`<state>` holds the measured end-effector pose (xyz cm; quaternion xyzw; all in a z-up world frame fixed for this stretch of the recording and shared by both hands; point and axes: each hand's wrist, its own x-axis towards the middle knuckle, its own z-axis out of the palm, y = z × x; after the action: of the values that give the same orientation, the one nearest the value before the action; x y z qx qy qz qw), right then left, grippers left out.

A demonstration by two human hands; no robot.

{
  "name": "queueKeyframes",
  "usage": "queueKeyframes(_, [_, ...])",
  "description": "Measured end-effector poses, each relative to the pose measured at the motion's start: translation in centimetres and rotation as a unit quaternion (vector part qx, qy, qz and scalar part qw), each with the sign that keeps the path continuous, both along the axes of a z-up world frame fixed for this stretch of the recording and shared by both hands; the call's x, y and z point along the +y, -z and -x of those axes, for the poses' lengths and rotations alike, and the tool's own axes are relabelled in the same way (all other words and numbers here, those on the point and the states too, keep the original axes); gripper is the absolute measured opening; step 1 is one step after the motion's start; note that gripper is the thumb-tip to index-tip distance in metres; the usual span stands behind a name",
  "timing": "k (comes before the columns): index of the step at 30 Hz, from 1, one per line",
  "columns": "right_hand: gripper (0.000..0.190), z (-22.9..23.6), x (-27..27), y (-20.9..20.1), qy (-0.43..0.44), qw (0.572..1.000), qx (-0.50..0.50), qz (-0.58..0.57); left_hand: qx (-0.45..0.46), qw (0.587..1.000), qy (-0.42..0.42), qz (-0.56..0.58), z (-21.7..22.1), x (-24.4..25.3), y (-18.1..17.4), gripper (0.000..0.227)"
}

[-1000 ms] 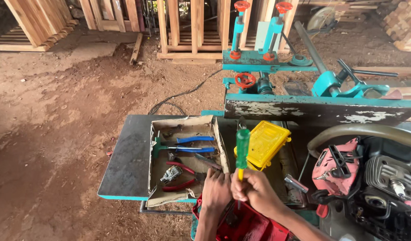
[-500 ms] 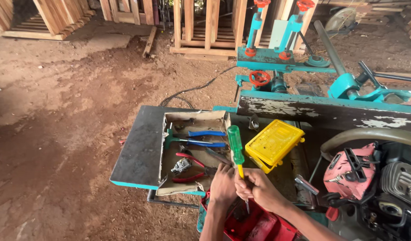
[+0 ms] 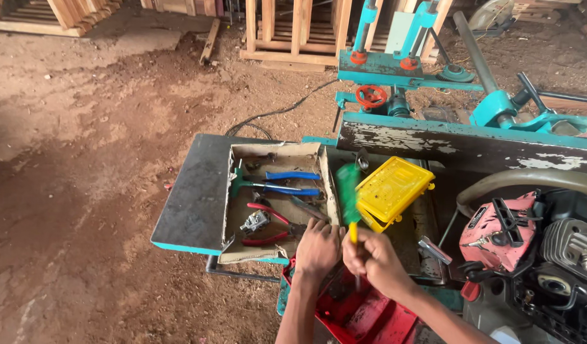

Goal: The person uses a screwdriver to scrape and clean the interior of a red plastic housing component. They then switch to a small brush to sweep out debris from the same component. The task is performed on a workbench in a workshop environment.

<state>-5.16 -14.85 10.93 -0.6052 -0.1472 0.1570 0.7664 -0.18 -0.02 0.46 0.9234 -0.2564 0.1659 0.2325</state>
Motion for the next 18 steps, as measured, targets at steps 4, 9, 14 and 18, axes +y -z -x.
queueKeyframes(4, [0.029, -0.3, 0.6, 0.8, 0.010, 0.997, 0.014, -0.081, 0.027, 0.999, -0.017, -0.020, 0.0, -0.2, 0.2, 0.024])
queueKeyframes(9, [0.028, 1.4, 3.1, 1.7, -0.015, 0.981, 0.098, -0.167, -0.050, 0.998, 0.022, -0.031, -1.4, 0.0, 2.9, 0.019])
queueKeyframes(14, [0.033, 1.3, 3.3, 1.4, 0.010, 0.989, 0.107, -0.101, -0.023, 1.000, 0.016, -0.010, -1.4, 0.0, 4.1, 0.021])
queueKeyframes(18, [0.033, 1.2, 3.9, 1.4, 0.056, 0.989, 0.110, -0.084, -0.032, 0.999, 0.033, 0.013, -1.3, 0.3, 3.3, 0.022])
